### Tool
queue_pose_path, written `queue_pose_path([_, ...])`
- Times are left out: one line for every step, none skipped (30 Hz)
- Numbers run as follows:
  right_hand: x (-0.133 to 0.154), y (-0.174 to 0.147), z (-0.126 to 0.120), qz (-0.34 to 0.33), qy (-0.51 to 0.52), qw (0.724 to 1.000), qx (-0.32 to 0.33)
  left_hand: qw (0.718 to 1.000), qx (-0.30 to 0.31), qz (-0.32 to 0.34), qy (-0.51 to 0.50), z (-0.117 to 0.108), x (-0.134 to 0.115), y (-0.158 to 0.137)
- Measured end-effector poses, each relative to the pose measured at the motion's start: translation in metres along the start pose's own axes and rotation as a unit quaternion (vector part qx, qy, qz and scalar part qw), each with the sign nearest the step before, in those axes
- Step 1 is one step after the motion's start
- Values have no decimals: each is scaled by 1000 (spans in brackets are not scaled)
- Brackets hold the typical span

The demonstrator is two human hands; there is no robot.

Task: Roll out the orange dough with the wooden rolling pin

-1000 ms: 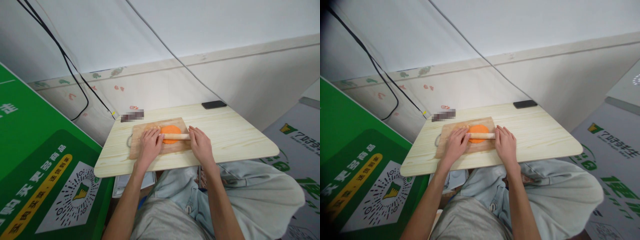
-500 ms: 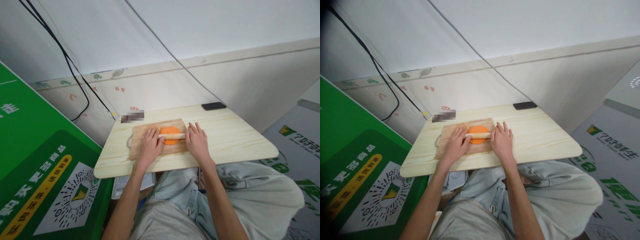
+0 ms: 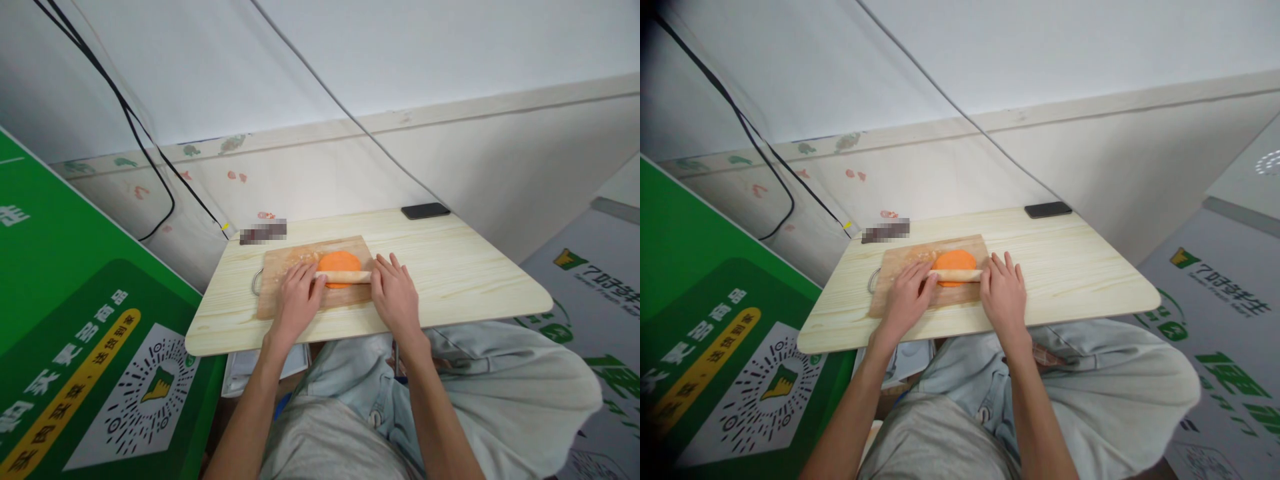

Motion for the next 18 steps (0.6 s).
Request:
queue_pose_path([0, -4, -2, 0, 6, 1000, -4, 1000, -1, -1, -2, -3, -1, -5])
queue_pose_path([1, -7, -3, 0, 9, 1000, -7, 1000, -1, 0, -1, -5, -2, -9])
queue_pose_path([1, -9, -3, 0, 8, 1000, -8, 1000, 0, 2, 2, -6, -2, -11])
queue_pose_path([2, -8, -3, 0, 3, 1000, -8, 1000, 0, 4, 6, -6, -3, -13])
queue_pose_path([3, -6, -2, -3, -6, 1000, -6, 1000, 0, 7, 11, -5, -2, -13])
queue_pose_path([4, -2, -1, -8, -17, 1000, -3, 1000, -1, 11, 14, -3, -2, -11])
queue_pose_path([6, 3, 1, -15, -31, 999, 0, 1000, -2, 14, 17, -1, -1, -8])
queue_pose_path([9, 9, 3, -25, -45, 999, 3, 1000, -2, 18, 18, 2, 0, -5])
queue_pose_path([11, 15, 5, -35, -59, 998, 3, 1000, 0, 21, 19, 5, 1, 0])
queue_pose_path([13, 22, 6, -46, -73, 996, 2, 999, 4, 23, 21, 8, 3, 4])
queue_pose_path([15, 28, 8, -55, -85, 995, 1, 999, 9, 24, 25, 12, 4, 9])
queue_pose_path([16, 34, 9, -61, -97, 993, 1, 999, 14, 23, 29, 15, 5, 14])
queue_pose_path([17, 39, 11, -64, -107, 992, 5, 999, 19, 22, 34, 17, 5, 19])
queue_pose_path([16, 44, 13, -65, -113, 991, 11, 999, 24, 20, 39, 19, 6, 22])
queue_pose_path([16, 47, 14, -65, -117, 991, 20, 999, 27, 19, 43, 21, 6, 26])
queue_pose_path([15, 49, 16, -65, -117, 991, 27, 998, 29, 18, 45, 21, 6, 28])
queue_pose_path([15, 49, 16, -64, -115, 991, 30, 998, 30, 17, 47, 21, 5, 29])
queue_pose_path([14, 48, 16, -63, -111, 991, 29, 998, 30, 18, 45, 21, 4, 30])
Point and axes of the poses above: each hand's wrist, its own y-axis towards the middle knuckle, its own z-axis out of the palm, x = y × z, the point moved 7 cm from there along y, towards the middle knuckle, and after that the axes turned 8 degrees about -x, right-handed, at the moved point
